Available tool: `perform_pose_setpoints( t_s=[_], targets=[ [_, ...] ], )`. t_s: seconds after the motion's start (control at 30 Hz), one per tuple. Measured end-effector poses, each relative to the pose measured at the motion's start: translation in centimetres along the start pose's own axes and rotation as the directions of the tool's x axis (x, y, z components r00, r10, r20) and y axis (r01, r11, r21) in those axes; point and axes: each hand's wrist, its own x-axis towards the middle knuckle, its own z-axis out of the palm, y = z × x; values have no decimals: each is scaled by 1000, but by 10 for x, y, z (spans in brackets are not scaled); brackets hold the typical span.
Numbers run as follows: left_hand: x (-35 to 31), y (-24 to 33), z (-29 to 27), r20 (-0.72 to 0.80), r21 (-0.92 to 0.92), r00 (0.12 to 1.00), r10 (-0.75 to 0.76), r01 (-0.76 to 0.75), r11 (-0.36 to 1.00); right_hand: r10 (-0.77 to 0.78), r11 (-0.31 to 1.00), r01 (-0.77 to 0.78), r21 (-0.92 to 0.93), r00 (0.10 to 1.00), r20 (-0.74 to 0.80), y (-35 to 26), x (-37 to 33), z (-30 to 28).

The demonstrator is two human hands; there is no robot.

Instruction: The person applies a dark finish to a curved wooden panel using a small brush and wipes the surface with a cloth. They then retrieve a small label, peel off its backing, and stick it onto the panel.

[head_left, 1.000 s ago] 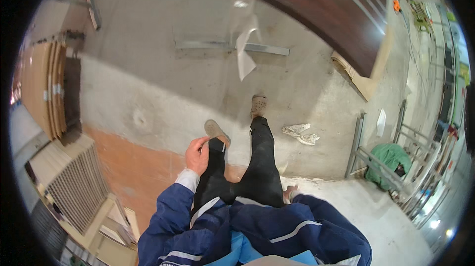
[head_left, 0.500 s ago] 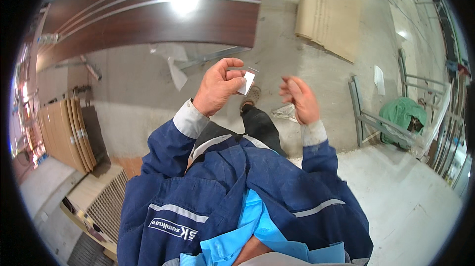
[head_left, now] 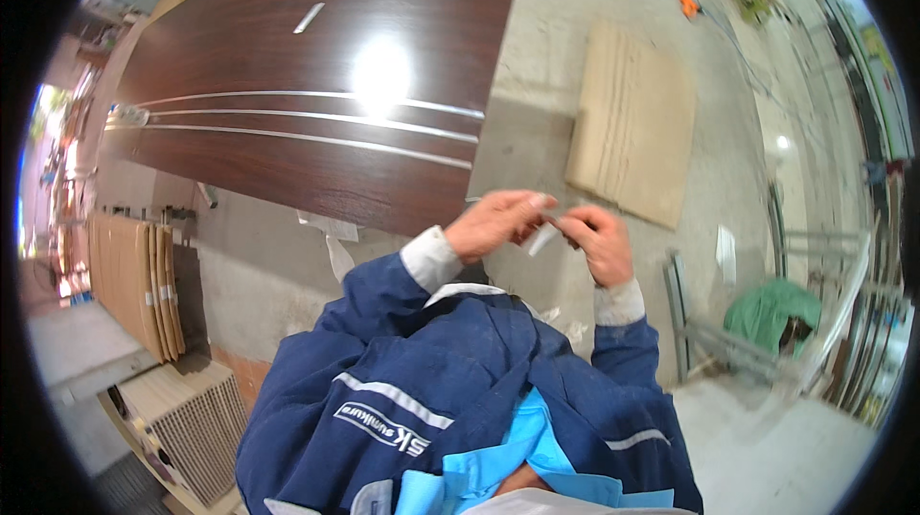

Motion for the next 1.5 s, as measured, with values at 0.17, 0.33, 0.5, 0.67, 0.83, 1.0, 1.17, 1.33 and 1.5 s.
perform_pose_setpoints(
  t_s=[0.17,0.33,0.5,0.67,0.83,1.0,1.17,1.33,1.5],
  targets=[
    [69,16,20,135,-222,988,-69,98,970,-48,998,45,-36,995,-88,2,40,-48],
    [137,26,39,162,-305,979,-125,170,937,-42,999,40,-36,997,-60,16,89,-104],
    [190,44,66,-67,-137,995,73,-82,987,20,879,-65,471,995,101,26,138,-161],
    [204,71,85,-321,595,795,514,-253,763,57,781,-381,495,833,551,5,187,-205],
    [209,88,79,-296,748,728,618,-226,624,87,903,-301,305,826,557,-19,231,-206],
    [234,95,52,-327,788,662,675,-203,581,111,917,-317,240,784,611,-33,282,-198],
    [276,120,1,-401,766,576,713,-217,606,87,947,-256,195,787,610,-50,365,-178],
    [313,166,-49,-510,700,539,670,-192,688,43,963,-202,180,770,636,-86,453,-161],
    [343,208,-98,-513,647,591,622,-209,733,74,960,-233,157,749,658,-110,521,-152]
  ],
)
